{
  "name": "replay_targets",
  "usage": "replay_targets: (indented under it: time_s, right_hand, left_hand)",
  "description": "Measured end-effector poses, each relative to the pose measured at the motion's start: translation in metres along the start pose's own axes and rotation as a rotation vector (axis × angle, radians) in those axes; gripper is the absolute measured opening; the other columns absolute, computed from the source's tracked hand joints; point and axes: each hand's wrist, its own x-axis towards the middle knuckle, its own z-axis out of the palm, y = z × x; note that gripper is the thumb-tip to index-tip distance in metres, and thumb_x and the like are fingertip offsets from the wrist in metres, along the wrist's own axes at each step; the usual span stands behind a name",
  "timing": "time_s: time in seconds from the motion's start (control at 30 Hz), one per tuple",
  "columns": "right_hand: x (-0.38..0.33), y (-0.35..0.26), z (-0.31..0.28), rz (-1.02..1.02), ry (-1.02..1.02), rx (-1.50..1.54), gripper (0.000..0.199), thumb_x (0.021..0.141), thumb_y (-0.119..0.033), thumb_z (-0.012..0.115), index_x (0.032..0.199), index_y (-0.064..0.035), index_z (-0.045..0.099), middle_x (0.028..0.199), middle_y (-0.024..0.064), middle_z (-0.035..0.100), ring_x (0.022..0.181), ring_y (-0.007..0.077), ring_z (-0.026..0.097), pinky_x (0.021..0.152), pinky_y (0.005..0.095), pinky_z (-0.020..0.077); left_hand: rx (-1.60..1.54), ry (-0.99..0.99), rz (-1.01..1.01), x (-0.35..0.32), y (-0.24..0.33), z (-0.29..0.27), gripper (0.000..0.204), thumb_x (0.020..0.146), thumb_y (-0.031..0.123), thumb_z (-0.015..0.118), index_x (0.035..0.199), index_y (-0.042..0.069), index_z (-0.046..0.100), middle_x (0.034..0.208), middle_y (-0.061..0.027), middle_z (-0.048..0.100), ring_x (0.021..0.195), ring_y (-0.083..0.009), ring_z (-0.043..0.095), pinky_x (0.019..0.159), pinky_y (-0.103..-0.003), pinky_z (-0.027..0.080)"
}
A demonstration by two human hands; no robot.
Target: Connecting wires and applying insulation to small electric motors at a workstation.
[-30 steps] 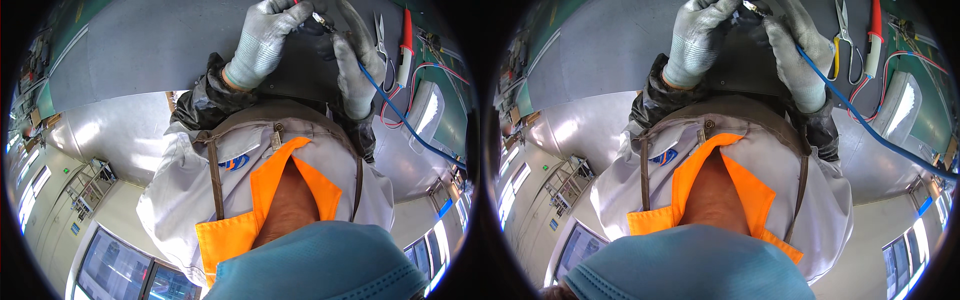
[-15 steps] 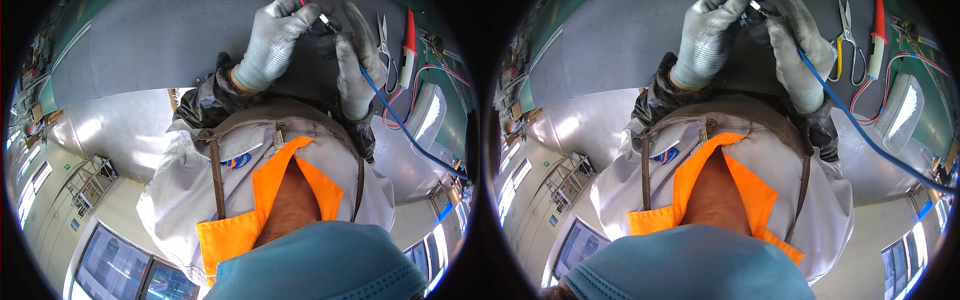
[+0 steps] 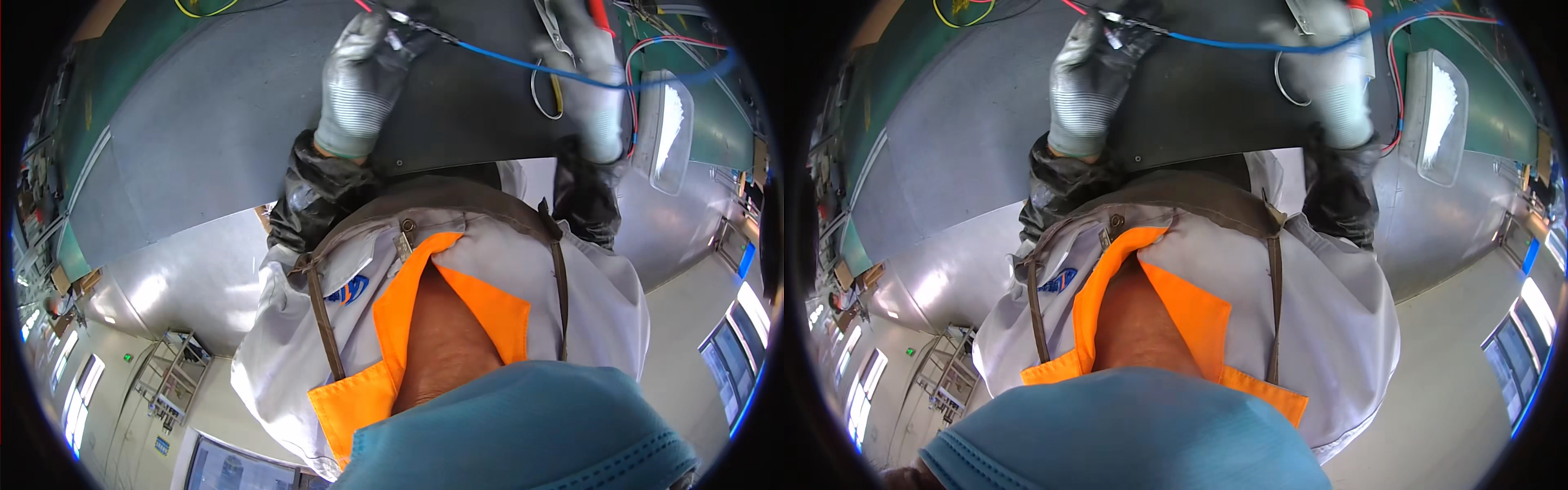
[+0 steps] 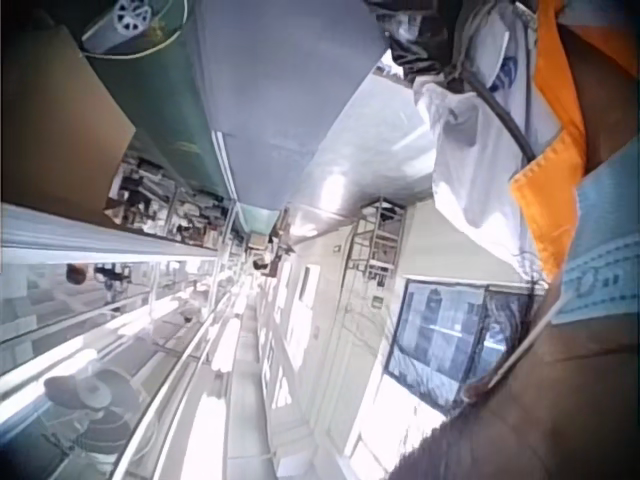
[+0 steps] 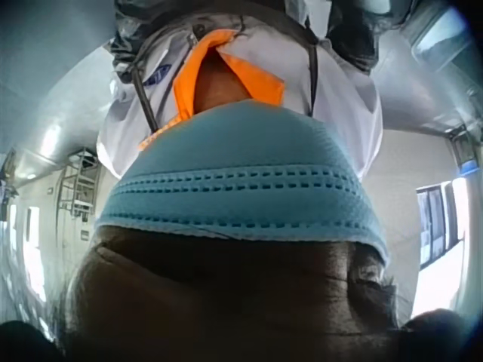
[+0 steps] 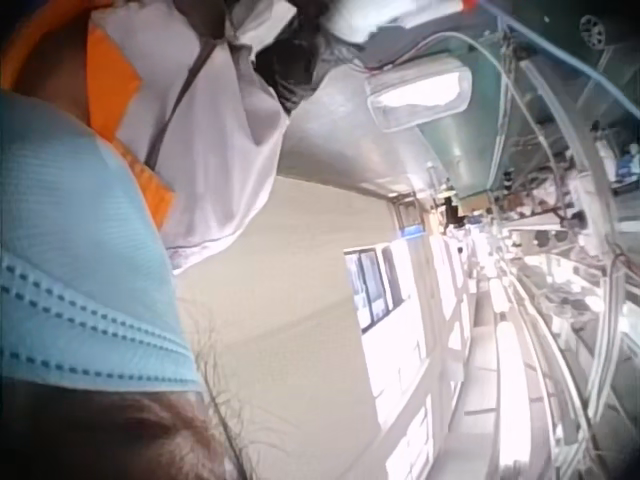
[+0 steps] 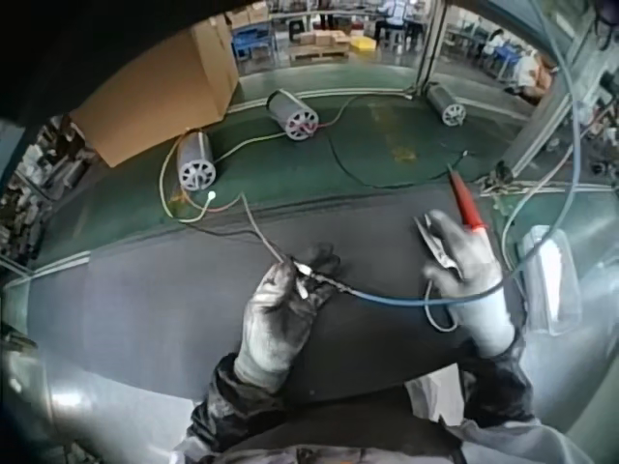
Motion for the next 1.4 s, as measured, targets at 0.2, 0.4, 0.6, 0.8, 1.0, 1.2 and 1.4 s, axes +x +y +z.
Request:
replay_targets:
  time_s: [0.2,0.4,0.6,0.8,1.0,1.2,1.4]
  right_hand:
    - [-0.056,0.121,0.012,0.655,-0.239,-0.436,0.058,0.094,-0.033,0.071,0.146,-0.0113,0.056,0.119,0.0229,0.070,0.098,0.0403,0.070,0.084,0.0438,0.0567]
    - [0.057,0.040,0.042,0.747,-0.317,0.935,0.057,0.093,-0.006,0.070,0.146,0.0045,0.052,0.138,0.0130,0.062,0.122,0.0179,0.061,0.100,0.0273,0.0498]
    - [0.177,-0.012,0.122,0.365,-0.663,1.065,0.057,0.090,-0.004,0.070,0.145,0.0030,0.055,0.131,0.0109,0.066,0.111,0.0138,0.065,0.098,0.0266,0.0510]
    - [0.203,-0.016,0.177,0.306,-0.743,0.651,0.046,0.093,-0.023,0.074,0.134,-0.0028,0.067,0.114,0.0082,0.076,0.097,0.0128,0.070,0.087,0.0293,0.0558]
    - [0.176,-0.017,0.108,-0.090,-0.458,0.223,0.034,0.088,-0.023,0.065,0.118,-0.0064,0.070,0.103,0.0224,0.071,0.098,0.0433,0.067,0.084,0.0485,0.0551]
    - [0.066,0.056,-0.015,0.189,-0.327,0.070,0.046,0.084,-0.015,0.067,0.129,-0.0049,0.064,0.100,0.0219,0.070,0.098,0.0437,0.066,0.086,0.0495,0.0533]
    - [-0.003,0.046,-0.037,0.294,-0.435,-0.139,0.068,0.082,-0.014,0.078,0.145,-0.0054,0.054,0.138,0.0205,0.061,0.124,0.0385,0.060,0.101,0.0477,0.0504]
  left_hand:
    - [-0.070,-0.084,0.036,-0.004,0.002,-0.007,0.011,0.102,0.012,0.058,0.101,0.005,0.066,0.097,-0.0057,0.070,0.091,-0.0177,0.067,0.094,-0.037,0.053]
    - [0.044,0.157,-0.002,-0.014,0.008,-0.003,0.020,0.106,0.017,0.058,0.117,0.003,0.065,0.107,-0.0071,0.069,0.100,-0.0205,0.068,0.095,-0.040,0.055]
    - [-0.055,0.156,-0.052,-0.022,0.023,0.007,0.031,0.107,0.025,0.058,0.123,0.000,0.067,0.104,-0.0049,0.069,0.094,-0.0137,0.068,0.085,-0.031,0.059]
    - [-0.043,0.115,-0.035,-0.007,0.007,0.001,0.028,0.106,0.022,0.059,0.122,0.001,0.067,0.107,-0.0030,0.070,0.094,-0.0107,0.068,0.084,-0.028,0.058]
    - [0.109,0.055,0.033,-0.007,0.005,-0.017,0.033,0.105,0.017,0.050,0.128,-0.003,0.063,0.112,-0.0076,0.071,0.105,-0.0176,0.066,0.101,-0.033,0.050]
    - [0.117,0.067,0.087,-0.014,0.005,-0.010,0.039,0.108,0.027,0.049,0.129,-0.005,0.059,0.125,-0.0142,0.066,0.109,-0.0227,0.067,0.100,-0.038,0.052]
    - [0.258,0.195,0.011,-0.011,0.013,0.004,0.048,0.108,0.039,0.051,0.127,-0.003,0.061,0.116,-0.0114,0.069,0.105,-0.0201,0.068,0.092,-0.035,0.055]
